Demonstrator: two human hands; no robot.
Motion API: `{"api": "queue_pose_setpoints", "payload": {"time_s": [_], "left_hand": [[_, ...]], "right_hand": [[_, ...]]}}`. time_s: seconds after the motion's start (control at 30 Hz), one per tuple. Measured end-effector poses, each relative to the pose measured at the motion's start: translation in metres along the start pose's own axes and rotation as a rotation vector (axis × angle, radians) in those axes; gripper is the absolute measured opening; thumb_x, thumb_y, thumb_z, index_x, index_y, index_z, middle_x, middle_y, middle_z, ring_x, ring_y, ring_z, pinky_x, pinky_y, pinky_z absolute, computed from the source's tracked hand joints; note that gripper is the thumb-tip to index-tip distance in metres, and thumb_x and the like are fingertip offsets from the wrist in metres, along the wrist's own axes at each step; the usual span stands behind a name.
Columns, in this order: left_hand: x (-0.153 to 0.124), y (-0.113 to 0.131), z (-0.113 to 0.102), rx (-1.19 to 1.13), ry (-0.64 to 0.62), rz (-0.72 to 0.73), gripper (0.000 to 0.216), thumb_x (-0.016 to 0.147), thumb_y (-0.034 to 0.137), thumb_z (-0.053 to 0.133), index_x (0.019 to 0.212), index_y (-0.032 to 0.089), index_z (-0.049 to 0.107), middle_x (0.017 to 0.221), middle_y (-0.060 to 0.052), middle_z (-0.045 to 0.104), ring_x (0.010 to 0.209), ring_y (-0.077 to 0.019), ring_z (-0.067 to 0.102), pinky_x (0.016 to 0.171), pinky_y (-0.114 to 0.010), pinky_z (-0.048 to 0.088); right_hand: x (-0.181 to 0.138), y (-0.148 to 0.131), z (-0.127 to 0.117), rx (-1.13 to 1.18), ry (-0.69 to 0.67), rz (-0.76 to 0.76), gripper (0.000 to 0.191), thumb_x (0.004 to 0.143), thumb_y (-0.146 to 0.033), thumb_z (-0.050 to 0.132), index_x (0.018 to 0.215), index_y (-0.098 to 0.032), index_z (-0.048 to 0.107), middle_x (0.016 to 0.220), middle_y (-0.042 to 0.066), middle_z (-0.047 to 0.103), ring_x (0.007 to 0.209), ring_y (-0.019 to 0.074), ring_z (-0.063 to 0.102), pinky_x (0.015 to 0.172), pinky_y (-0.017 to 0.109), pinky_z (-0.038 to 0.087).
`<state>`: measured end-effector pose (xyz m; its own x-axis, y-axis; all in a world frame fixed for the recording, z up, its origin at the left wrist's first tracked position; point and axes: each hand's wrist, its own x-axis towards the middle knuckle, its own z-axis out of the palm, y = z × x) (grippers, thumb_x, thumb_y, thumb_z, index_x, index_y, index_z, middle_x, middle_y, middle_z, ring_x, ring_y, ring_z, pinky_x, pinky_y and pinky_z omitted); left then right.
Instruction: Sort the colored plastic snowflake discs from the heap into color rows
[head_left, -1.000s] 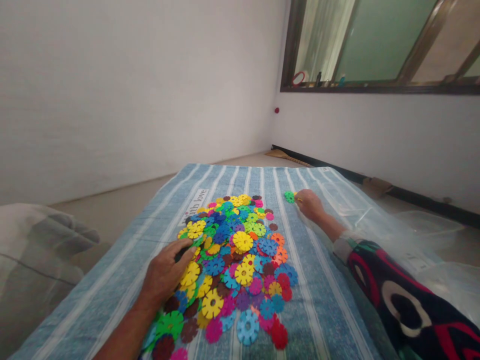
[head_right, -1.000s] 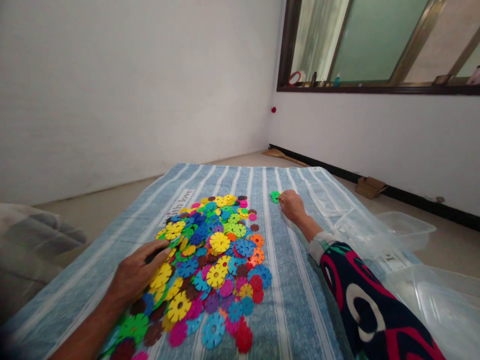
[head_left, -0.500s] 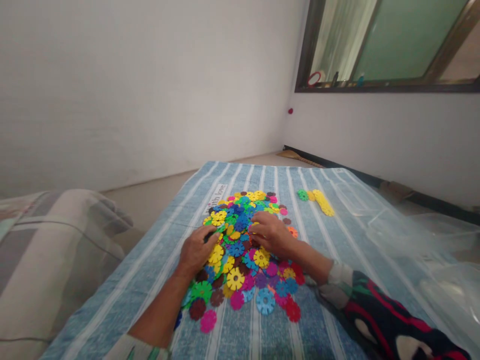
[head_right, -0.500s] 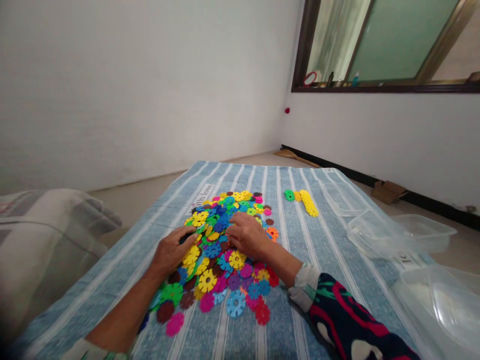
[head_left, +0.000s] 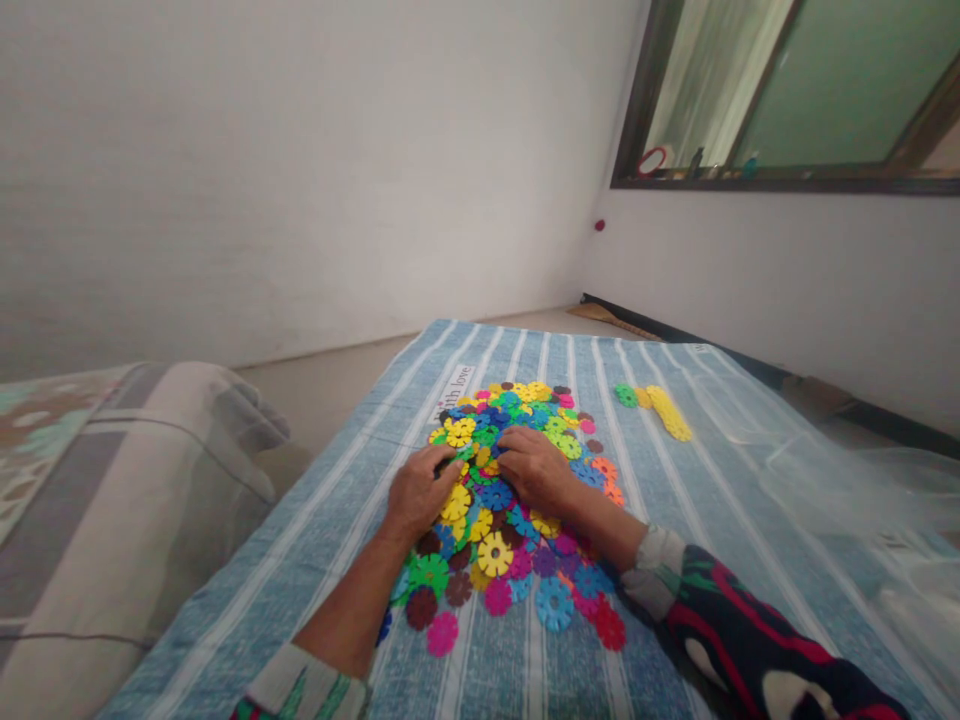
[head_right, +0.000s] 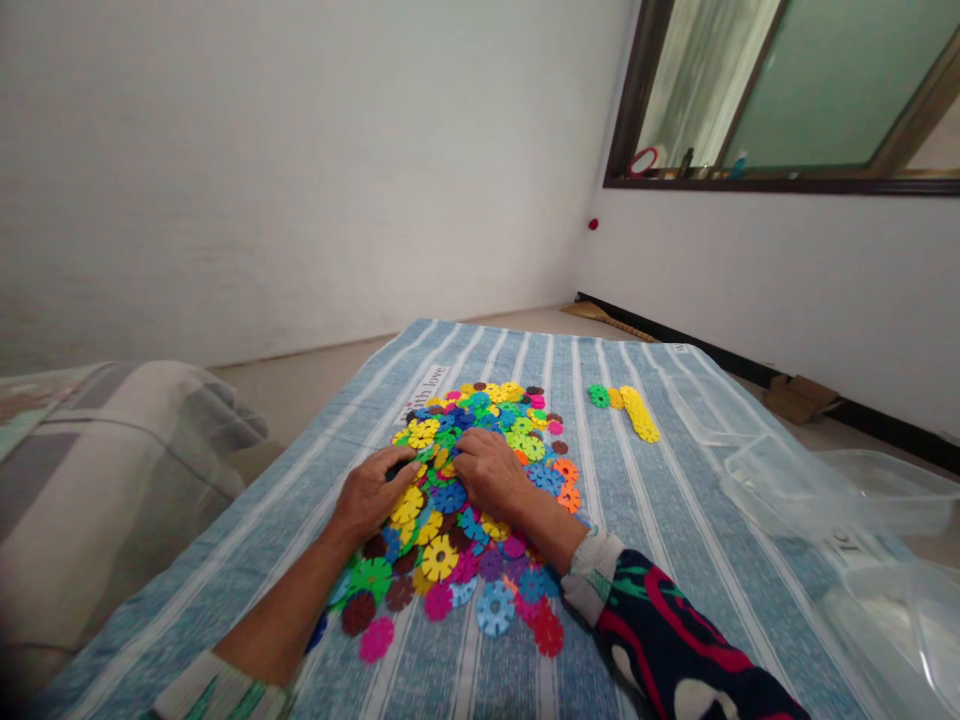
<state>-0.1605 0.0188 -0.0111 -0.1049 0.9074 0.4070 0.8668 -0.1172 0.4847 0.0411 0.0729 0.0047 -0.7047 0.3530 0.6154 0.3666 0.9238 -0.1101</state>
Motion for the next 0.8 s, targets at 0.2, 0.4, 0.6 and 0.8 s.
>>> {"api": "queue_pose_setpoints", "payload": {"time_s": [0.2, 0.4, 0.6, 0.8], "left_hand": [[0.002, 0.0, -0.001, 0.013, -0.005, -0.013, 0.034, 0.079, 0.044, 0.044, 0.088, 0.02, 0.066, 0.099, -0.005, 0.07, 0.098, -0.0202, 0.062, 0.089, -0.03, 0.047], [0.004, -0.002, -0.003, 0.033, -0.008, -0.01, 0.038, 0.079, 0.049, 0.042, 0.09, 0.021, 0.066, 0.101, -0.005, 0.07, 0.098, -0.0209, 0.063, 0.089, -0.03, 0.047], [0.006, -0.006, -0.004, 0.034, -0.002, -0.014, 0.038, 0.076, 0.051, 0.044, 0.089, 0.023, 0.067, 0.1, -0.004, 0.071, 0.096, -0.0217, 0.064, 0.088, -0.03, 0.049], [0.007, -0.007, -0.005, 0.034, 0.019, 0.0, 0.038, 0.076, 0.052, 0.046, 0.088, 0.024, 0.068, 0.097, -0.002, 0.072, 0.093, -0.0225, 0.065, 0.087, -0.032, 0.051]], "right_hand": [[-0.008, 0.023, -0.02, 0.186, 0.139, 0.149, 0.02, 0.088, -0.019, 0.049, 0.074, -0.02, 0.064, 0.092, 0.007, 0.063, 0.092, 0.0176, 0.055, 0.083, 0.032, 0.044], [-0.033, 0.103, -0.066, -0.067, 0.072, 0.431, 0.016, 0.084, -0.016, 0.052, 0.079, -0.018, 0.067, 0.093, 0.007, 0.066, 0.095, 0.0182, 0.056, 0.085, 0.03, 0.042], [-0.078, 0.181, -0.113, -0.406, -0.148, 0.828, 0.026, 0.086, -0.02, 0.045, 0.088, -0.017, 0.071, 0.094, 0.007, 0.067, 0.091, 0.0171, 0.058, 0.079, 0.024, 0.04], [-0.1, 0.212, -0.12, -0.477, -0.215, 0.947, 0.028, 0.086, -0.023, 0.045, 0.096, -0.019, 0.071, 0.1, 0.006, 0.067, 0.092, 0.0169, 0.059, 0.075, 0.022, 0.039]]}}
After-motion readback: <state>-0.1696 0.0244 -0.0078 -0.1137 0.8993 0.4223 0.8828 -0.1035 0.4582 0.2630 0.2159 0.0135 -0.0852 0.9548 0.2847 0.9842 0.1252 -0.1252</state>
